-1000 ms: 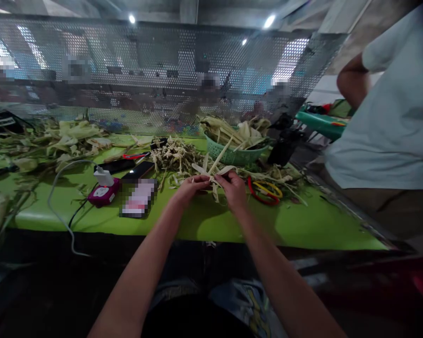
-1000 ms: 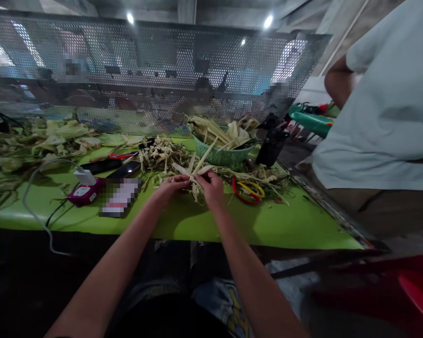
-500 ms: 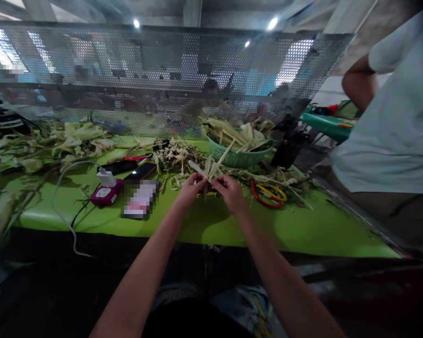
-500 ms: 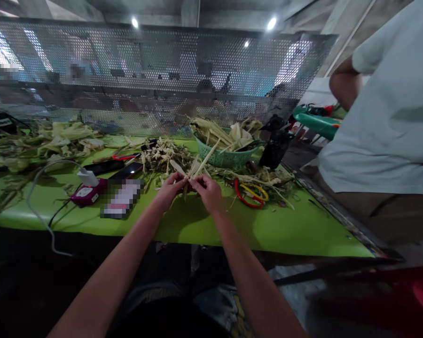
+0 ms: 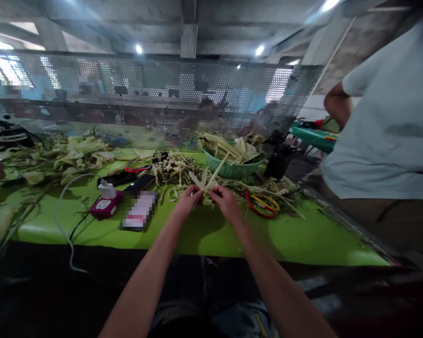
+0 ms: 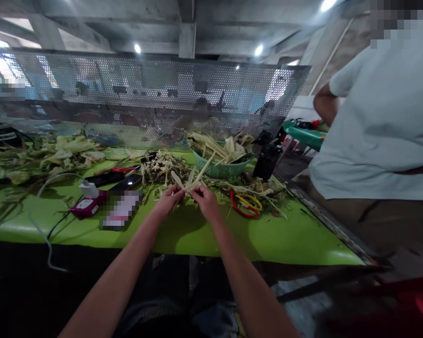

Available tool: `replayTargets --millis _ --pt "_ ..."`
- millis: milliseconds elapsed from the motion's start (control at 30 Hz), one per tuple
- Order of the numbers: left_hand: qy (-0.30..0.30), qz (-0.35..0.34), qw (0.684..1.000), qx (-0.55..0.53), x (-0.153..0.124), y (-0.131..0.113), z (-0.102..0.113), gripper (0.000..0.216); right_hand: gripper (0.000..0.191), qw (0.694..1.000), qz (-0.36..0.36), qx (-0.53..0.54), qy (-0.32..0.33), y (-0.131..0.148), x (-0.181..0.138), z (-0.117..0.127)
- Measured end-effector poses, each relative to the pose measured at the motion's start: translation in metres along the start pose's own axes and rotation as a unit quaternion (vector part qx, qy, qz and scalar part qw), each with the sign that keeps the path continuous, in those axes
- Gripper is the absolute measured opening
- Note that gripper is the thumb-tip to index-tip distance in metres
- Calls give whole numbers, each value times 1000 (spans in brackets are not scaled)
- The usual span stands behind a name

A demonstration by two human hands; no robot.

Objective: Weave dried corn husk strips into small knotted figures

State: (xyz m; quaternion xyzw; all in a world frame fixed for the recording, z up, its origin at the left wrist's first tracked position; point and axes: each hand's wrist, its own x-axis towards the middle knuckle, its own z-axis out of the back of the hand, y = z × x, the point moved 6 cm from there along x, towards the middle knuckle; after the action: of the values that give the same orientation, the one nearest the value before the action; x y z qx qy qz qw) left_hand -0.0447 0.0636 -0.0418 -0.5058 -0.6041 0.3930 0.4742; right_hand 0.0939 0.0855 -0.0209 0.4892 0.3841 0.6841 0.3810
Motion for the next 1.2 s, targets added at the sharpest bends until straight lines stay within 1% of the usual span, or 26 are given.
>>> replayTargets --millis 100,200,367,467,533,633,700,767,867,933,1000,1067,1200 --pt "21 5 1000 17 -3 -2 -3 33 31 1000 1 25 2 0 1 1" --pt "38 4 999 32 -6 -3 -8 33 29 999 1 38 -18 -3 1 5" --pt "31 -6 998 46 -5 -1 -11 29 28 998 1 37 -48 -8 2 10" --pt "25 4 999 39 -4 3 -11 29 27 998 5 27 -58 -7 0 11" --pt "13 16 1000 22 -3 5 -8 31 28 999 7 23 -48 -4 -1 9" --pt "-20 33 999 -19 -3 8 -1 34 30 1000 11 15 -18 0 -3 4" --pt "-41 43 997 -47 -2 9 4 36 30 1000 19 0 -12 2 -4 3" --pt "-55 49 995 -72 -2 10 7 37 25 999 32 -24 -20 4 -4 4" --pt "-67 61 991 -103 -2 12 8 38 14 995 59 -67 -52 11 -6 7" --pt "-74 68 988 -120 -1 14 8 40 10 982 107 -133 -80 22 -10 8" --pt "-77 71 985 -134 0 16 8 42 11 953 178 -227 -89 36 -17 4" --pt "-76 71 984 -147 1 17 9 43 13 920 236 -307 -60 47 -24 -7" --pt "-80 65 982 -160 3 18 12 41 26 874 279 -396 30 51 -33 -31"
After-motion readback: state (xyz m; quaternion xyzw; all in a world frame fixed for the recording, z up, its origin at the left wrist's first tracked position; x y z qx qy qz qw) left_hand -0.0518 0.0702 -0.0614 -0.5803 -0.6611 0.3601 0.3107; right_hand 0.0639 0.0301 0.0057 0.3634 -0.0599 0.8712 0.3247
